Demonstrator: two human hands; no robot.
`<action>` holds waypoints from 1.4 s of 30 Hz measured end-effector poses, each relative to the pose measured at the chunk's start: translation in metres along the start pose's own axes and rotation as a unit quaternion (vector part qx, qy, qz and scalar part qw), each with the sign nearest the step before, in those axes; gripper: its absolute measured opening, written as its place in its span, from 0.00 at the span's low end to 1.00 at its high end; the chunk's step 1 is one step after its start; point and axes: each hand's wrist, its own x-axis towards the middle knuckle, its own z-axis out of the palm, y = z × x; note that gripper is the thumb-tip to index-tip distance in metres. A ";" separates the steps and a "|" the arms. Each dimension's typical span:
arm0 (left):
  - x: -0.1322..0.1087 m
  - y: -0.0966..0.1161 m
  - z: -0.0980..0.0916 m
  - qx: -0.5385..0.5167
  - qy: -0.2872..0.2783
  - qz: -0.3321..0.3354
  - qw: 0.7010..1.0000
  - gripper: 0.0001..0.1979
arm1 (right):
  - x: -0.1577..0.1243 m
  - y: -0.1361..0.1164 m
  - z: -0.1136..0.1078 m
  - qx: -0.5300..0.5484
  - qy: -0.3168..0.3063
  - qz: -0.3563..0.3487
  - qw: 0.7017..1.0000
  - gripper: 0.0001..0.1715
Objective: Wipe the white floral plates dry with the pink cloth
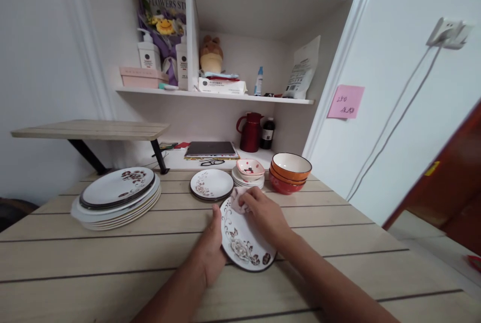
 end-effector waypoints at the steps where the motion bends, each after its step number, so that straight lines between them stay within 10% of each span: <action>1: 0.000 0.000 0.000 0.007 0.002 -0.004 1.000 0.36 | -0.001 0.005 -0.005 -0.021 -0.014 0.015 1.000 0.14; 11: -0.001 0.001 -0.003 0.000 0.009 -0.023 1.000 0.35 | -0.043 0.005 -0.039 0.036 -0.218 -0.129 0.967 0.13; 16: 0.002 0.002 -0.007 -0.011 0.003 -0.011 1.000 0.38 | -0.036 -0.021 -0.015 0.201 -0.129 -0.146 0.960 0.20; 22: 0.008 0.002 -0.011 0.002 0.008 -0.015 1.000 0.38 | -0.003 -0.012 0.003 0.134 0.004 -0.036 0.990 0.20; 28: 0.008 0.003 -0.012 0.022 0.016 -0.028 0.999 0.37 | -0.014 0.026 -0.018 -0.009 -0.072 0.028 0.997 0.15; 34: 0.008 0.002 -0.016 0.022 0.013 -0.030 0.999 0.36 | -0.041 0.019 -0.038 0.018 -0.179 -0.098 0.979 0.14; 42: 0.007 0.002 -0.012 0.013 0.008 -0.014 1.000 0.34 | -0.030 -0.018 -0.017 0.171 -0.104 -0.137 0.970 0.19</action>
